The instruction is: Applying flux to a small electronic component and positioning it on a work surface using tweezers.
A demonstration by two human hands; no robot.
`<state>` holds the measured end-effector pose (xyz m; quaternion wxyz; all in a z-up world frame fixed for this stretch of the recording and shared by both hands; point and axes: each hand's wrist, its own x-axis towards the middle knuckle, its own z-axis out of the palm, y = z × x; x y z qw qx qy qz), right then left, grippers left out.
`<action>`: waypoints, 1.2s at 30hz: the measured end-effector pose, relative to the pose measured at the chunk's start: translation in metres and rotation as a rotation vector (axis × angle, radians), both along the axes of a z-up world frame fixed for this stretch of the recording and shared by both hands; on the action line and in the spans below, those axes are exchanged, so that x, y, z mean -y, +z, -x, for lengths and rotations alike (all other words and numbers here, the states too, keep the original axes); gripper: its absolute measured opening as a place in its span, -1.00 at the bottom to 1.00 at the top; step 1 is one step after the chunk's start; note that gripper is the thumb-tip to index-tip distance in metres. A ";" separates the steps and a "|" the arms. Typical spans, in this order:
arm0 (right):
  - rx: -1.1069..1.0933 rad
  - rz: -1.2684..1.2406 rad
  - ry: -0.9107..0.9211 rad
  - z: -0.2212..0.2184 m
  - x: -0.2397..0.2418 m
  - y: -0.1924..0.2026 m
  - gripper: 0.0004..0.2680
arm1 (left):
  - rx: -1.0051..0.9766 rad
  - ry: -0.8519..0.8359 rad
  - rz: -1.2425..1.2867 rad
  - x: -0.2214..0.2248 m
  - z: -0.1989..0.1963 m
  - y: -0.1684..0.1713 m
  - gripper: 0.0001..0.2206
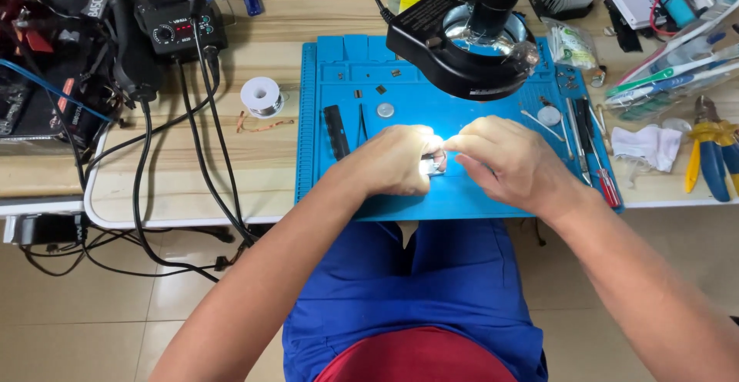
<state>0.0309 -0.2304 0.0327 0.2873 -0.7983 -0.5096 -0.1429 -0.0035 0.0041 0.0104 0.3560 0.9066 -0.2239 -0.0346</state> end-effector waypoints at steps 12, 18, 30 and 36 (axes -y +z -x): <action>0.477 0.371 0.061 -0.015 0.005 0.012 -0.95 | 0.087 -0.038 -0.030 0.001 -0.002 -0.012 -0.74; 0.630 0.440 0.091 -0.021 -0.002 0.015 -0.92 | 0.087 -0.065 -0.042 -0.003 -0.001 -0.009 -0.75; 0.754 0.493 0.095 -0.030 -0.006 0.006 -0.83 | 0.066 -0.023 -0.125 0.000 -0.007 -0.016 -0.78; 0.718 0.514 0.093 -0.038 -0.007 -0.006 -0.79 | 0.034 0.003 -0.158 0.001 -0.008 -0.015 -0.74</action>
